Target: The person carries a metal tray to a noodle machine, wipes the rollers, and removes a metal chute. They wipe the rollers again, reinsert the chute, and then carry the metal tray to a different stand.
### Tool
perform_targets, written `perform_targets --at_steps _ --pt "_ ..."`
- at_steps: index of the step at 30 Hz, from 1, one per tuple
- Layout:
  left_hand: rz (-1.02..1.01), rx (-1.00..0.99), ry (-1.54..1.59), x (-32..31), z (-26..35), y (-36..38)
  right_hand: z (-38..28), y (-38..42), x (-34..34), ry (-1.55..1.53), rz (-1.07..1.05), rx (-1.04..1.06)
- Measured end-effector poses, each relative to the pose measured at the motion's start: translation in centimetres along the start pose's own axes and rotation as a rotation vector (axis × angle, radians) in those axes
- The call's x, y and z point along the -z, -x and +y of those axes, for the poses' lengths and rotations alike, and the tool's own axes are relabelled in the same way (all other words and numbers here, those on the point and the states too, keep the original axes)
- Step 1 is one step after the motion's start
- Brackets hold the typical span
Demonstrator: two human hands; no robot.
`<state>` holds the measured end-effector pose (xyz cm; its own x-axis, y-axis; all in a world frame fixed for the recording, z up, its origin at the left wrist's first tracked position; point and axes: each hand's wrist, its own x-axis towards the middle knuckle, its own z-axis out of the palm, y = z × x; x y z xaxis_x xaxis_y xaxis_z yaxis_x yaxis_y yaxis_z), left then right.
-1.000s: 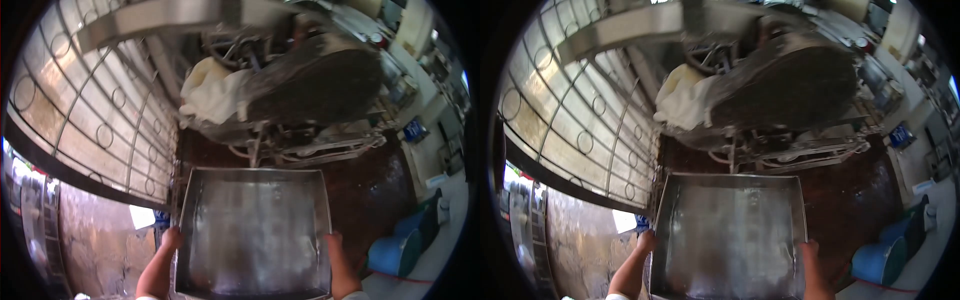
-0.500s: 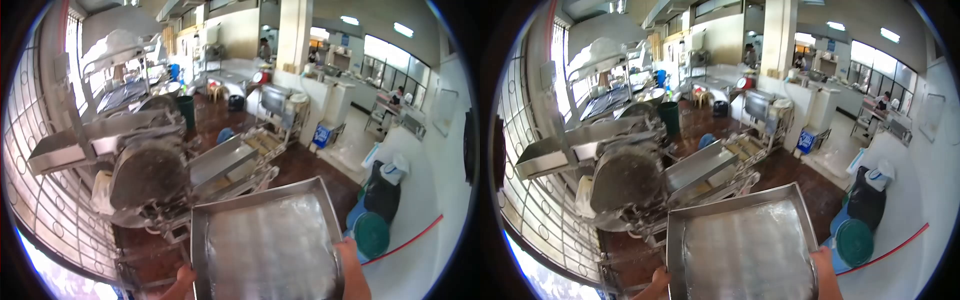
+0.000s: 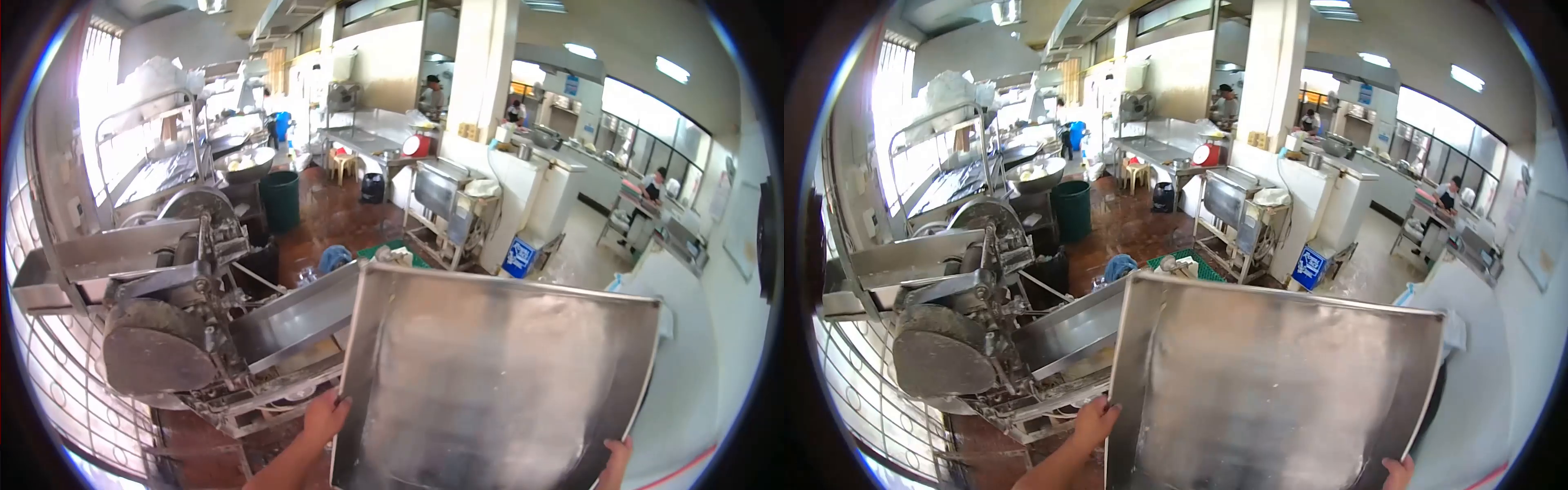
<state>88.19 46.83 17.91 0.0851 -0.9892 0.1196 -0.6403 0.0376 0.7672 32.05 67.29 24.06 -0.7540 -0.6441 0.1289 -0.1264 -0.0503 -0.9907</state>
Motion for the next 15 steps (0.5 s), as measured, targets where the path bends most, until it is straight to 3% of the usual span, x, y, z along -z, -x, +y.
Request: perform_targets --at_steps 5,12,15 --pt "-0.094 -0.074 -0.072 -7.4 6.3 -12.5 1.8 -7.9 -0.1 0.054 0.238 -0.048" --pt "-0.073 -0.153 -0.053 -20.9 13.3 -25.4 6.7 -27.0 -0.2 0.120 0.289 -0.044" --pt "-0.098 0.002 -0.117 -23.6 16.6 -28.4 6.7 -35.3 -2.8 0.153 0.260 -0.024"
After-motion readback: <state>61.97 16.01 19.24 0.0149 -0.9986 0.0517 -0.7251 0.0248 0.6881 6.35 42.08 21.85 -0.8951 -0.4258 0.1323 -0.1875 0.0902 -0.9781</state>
